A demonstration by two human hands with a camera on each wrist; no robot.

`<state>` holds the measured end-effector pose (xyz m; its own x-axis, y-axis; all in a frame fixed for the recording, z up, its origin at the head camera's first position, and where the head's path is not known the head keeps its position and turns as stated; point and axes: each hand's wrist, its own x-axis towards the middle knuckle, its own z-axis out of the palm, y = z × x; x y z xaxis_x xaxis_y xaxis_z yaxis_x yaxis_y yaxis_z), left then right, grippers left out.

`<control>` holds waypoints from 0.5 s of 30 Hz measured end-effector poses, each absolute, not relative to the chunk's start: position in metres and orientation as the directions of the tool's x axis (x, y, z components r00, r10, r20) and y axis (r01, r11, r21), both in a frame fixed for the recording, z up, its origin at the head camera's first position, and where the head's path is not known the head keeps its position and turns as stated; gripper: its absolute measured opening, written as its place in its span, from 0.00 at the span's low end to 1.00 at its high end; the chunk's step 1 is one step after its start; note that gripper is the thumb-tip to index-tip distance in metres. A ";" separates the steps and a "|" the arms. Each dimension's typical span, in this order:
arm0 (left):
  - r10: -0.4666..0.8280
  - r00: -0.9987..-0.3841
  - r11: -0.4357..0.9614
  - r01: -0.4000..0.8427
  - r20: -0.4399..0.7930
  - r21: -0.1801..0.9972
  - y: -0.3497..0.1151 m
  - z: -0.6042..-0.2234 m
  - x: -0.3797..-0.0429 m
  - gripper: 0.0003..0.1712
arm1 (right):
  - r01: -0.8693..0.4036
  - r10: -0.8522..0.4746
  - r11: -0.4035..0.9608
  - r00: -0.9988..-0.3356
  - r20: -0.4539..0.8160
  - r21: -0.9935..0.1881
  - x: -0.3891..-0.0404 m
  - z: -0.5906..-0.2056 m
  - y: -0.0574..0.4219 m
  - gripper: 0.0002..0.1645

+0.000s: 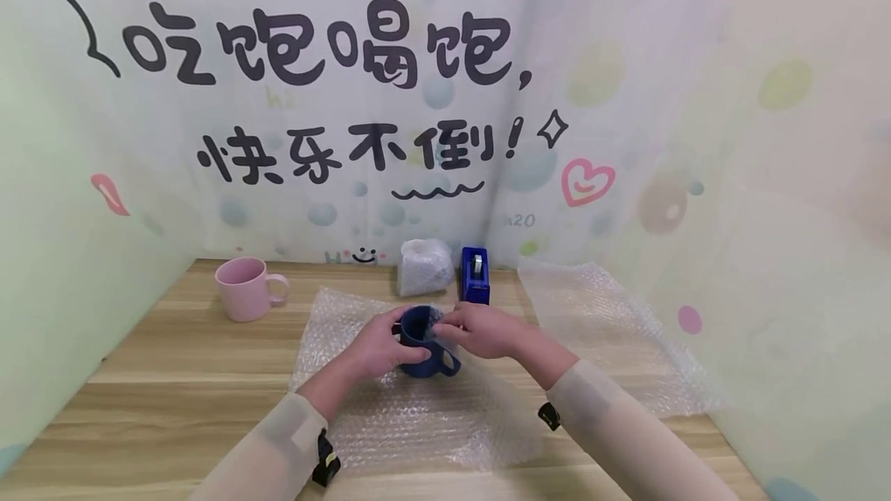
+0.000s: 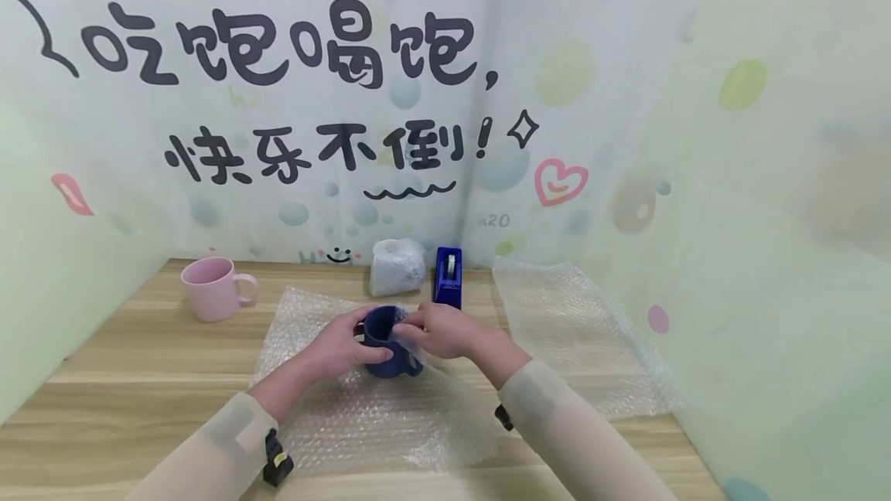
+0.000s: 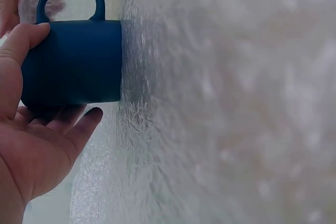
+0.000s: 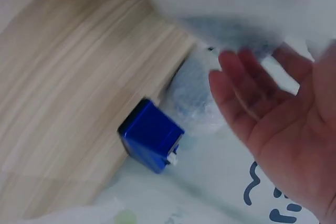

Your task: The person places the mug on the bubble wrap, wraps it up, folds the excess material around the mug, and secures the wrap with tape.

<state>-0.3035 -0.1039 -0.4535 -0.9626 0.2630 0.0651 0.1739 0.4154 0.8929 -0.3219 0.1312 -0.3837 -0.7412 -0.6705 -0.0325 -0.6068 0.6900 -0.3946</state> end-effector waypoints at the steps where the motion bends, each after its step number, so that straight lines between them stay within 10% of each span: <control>1: 0.265 -0.963 0.419 0.170 0.059 0.892 -0.104 -0.453 -0.303 0.43 | -0.618 -0.677 0.693 -0.735 -0.038 -0.371 -0.322 -0.384 0.132 0.22; 8: 0.333 -0.943 0.552 0.218 0.027 0.805 -0.130 -0.424 -0.301 0.43 | -0.752 -0.750 0.650 -0.658 0.069 -0.109 -0.318 -0.395 0.130 0.18; 15: 0.204 -0.974 0.667 0.212 0.099 0.714 -0.205 -0.390 -0.313 0.33 | -0.732 -0.723 0.675 -0.682 0.114 -0.096 -0.313 -0.403 0.130 0.16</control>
